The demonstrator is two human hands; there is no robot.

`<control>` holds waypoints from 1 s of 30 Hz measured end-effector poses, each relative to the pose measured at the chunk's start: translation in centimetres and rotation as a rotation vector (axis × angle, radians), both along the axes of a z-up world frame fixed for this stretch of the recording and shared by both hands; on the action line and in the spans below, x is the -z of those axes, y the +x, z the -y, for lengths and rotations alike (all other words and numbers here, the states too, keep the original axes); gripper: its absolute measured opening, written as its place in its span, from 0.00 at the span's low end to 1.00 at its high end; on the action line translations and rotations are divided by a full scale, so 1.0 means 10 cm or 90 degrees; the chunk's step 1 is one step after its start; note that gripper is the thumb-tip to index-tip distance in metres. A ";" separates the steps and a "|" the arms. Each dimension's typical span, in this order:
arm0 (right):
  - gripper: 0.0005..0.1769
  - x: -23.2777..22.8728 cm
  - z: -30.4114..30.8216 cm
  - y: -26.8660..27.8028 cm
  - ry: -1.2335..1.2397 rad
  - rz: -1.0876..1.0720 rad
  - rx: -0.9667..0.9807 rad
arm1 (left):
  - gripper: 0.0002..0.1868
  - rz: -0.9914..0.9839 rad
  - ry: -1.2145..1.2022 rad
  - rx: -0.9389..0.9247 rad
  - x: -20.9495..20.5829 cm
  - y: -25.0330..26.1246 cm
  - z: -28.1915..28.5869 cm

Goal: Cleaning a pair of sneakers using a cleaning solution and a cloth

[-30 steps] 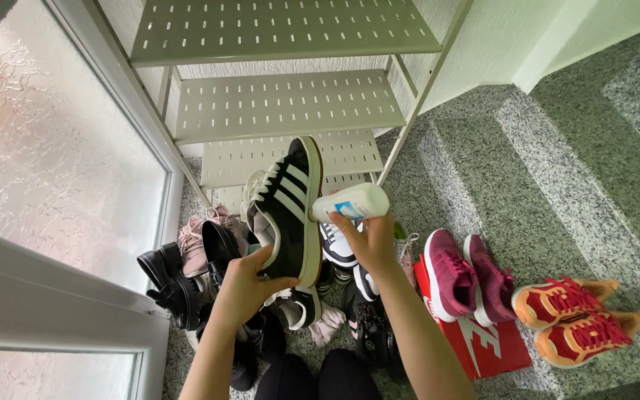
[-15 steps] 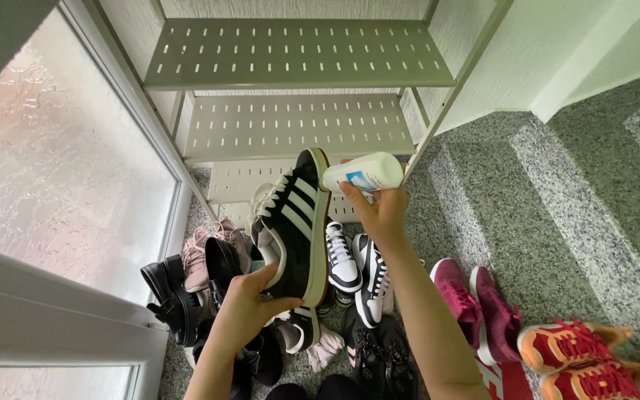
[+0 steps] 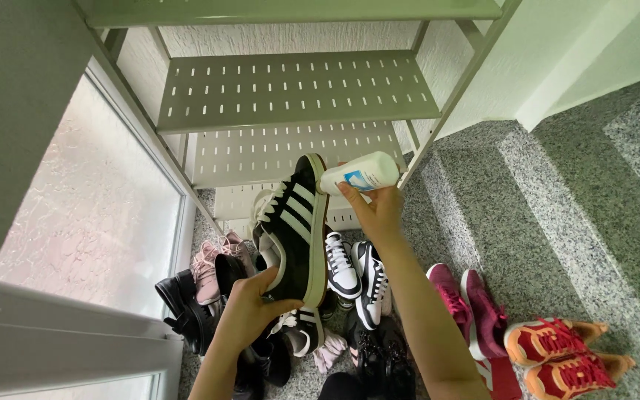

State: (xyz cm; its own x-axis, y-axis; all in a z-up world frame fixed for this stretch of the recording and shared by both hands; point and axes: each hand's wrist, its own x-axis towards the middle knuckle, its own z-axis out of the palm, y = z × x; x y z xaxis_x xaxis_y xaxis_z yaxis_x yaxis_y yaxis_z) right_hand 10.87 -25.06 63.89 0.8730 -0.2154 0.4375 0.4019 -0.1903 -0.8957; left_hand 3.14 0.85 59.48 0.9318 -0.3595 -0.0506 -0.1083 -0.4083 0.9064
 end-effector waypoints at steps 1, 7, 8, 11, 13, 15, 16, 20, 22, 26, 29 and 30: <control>0.19 -0.04 -0.06 -0.03 -0.010 0.006 -0.001 | 0.19 0.000 0.001 0.007 -0.05 0.02 -0.06; 0.20 0.03 -0.34 -0.21 -0.020 0.005 0.027 | 0.18 -0.062 0.003 0.019 -0.23 0.06 -0.26; 0.22 -0.02 -0.38 -0.25 -0.011 -0.027 0.017 | 0.17 -0.073 0.005 0.018 -0.32 0.07 -0.27; 0.24 0.16 -0.49 -0.31 -0.048 -0.005 0.019 | 0.20 -0.089 0.008 0.020 -0.34 0.15 -0.38; 0.27 0.39 -0.55 -0.39 -0.127 0.113 0.056 | 0.24 -0.104 0.053 0.013 -0.44 0.16 -0.44; 0.31 0.38 -0.62 -0.49 -0.204 0.234 0.090 | 0.27 -0.115 0.100 0.003 -0.50 0.18 -0.50; 0.26 0.27 -0.66 -0.58 -0.191 0.198 0.072 | 0.22 -0.112 0.113 0.012 -0.50 0.18 -0.52; 0.27 0.07 -0.63 -0.74 -0.150 0.183 0.004 | 0.17 -0.104 0.106 0.024 -0.49 0.18 -0.51; 0.23 0.07 -0.52 -0.67 -0.208 0.188 0.051 | 0.19 -0.107 0.082 0.032 -0.54 0.17 -0.46; 0.23 -0.04 -0.33 -0.68 -0.118 0.042 -0.042 | 0.16 -0.064 0.064 0.046 -0.50 -0.01 -0.35; 0.18 -0.13 -0.16 -0.66 -0.185 0.127 0.054 | 0.18 -0.007 0.056 0.053 -0.40 -0.11 -0.30; 0.18 -0.12 -0.07 -0.66 -0.188 0.128 0.050 | 0.18 -0.007 0.053 0.049 -0.41 -0.16 -0.24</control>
State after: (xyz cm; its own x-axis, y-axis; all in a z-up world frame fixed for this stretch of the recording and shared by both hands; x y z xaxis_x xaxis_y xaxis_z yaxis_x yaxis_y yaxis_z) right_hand 4.29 -24.39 65.10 0.7493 -0.1166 0.6519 0.5383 -0.4661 -0.7021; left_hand 1.50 3.28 63.59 0.9008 -0.4241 -0.0930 -0.1327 -0.4728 0.8711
